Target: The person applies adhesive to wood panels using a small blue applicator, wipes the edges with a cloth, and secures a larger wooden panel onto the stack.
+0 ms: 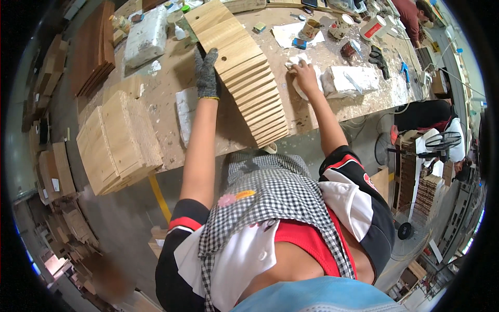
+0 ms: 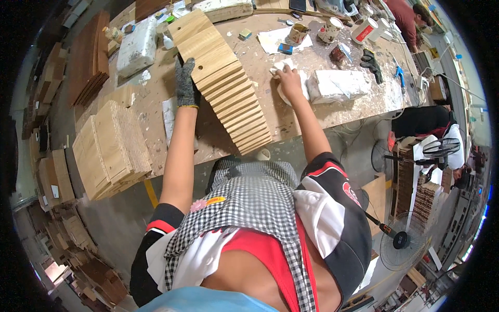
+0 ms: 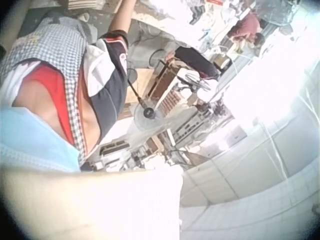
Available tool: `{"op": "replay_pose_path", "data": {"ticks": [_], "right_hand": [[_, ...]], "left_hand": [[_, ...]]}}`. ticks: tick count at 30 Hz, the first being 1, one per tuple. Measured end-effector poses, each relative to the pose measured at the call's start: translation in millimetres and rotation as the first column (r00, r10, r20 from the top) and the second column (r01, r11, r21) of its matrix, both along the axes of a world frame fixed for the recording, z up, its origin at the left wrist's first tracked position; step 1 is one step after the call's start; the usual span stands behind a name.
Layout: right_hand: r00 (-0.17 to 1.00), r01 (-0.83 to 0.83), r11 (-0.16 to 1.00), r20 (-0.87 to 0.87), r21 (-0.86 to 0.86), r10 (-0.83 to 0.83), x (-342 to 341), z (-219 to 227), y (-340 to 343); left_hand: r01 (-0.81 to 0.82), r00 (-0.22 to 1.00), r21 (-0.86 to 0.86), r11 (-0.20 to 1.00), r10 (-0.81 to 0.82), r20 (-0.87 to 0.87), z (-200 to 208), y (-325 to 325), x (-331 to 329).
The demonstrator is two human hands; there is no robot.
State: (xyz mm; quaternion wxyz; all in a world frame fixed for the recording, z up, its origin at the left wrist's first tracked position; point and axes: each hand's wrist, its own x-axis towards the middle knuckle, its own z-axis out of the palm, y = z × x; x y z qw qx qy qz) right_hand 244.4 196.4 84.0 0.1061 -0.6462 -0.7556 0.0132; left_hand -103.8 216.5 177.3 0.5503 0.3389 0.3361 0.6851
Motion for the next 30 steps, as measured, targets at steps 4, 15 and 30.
{"op": "replay_pose_path", "data": {"ticks": [4,15,30], "right_hand": [[0.797,0.199,0.978,-0.590,0.054,-0.129,-44.5,93.9,-29.6],[0.928,-0.202,0.883,-0.206,0.424,0.311,-302.8,158.3,-132.4],[0.913,-0.275,0.775,-0.099,0.569,0.396,-299.5,153.1,-146.6]], "left_hand": [[-0.026,0.994,-0.167,0.986,0.009,-0.107,-7.9,-22.4,-30.7],[0.130,0.987,-0.057,0.990,-0.125,0.098,-19.6,-25.8,-71.8],[0.096,0.995,0.024,0.995,-0.095,-0.044,-1.4,-17.3,-92.9]]}}
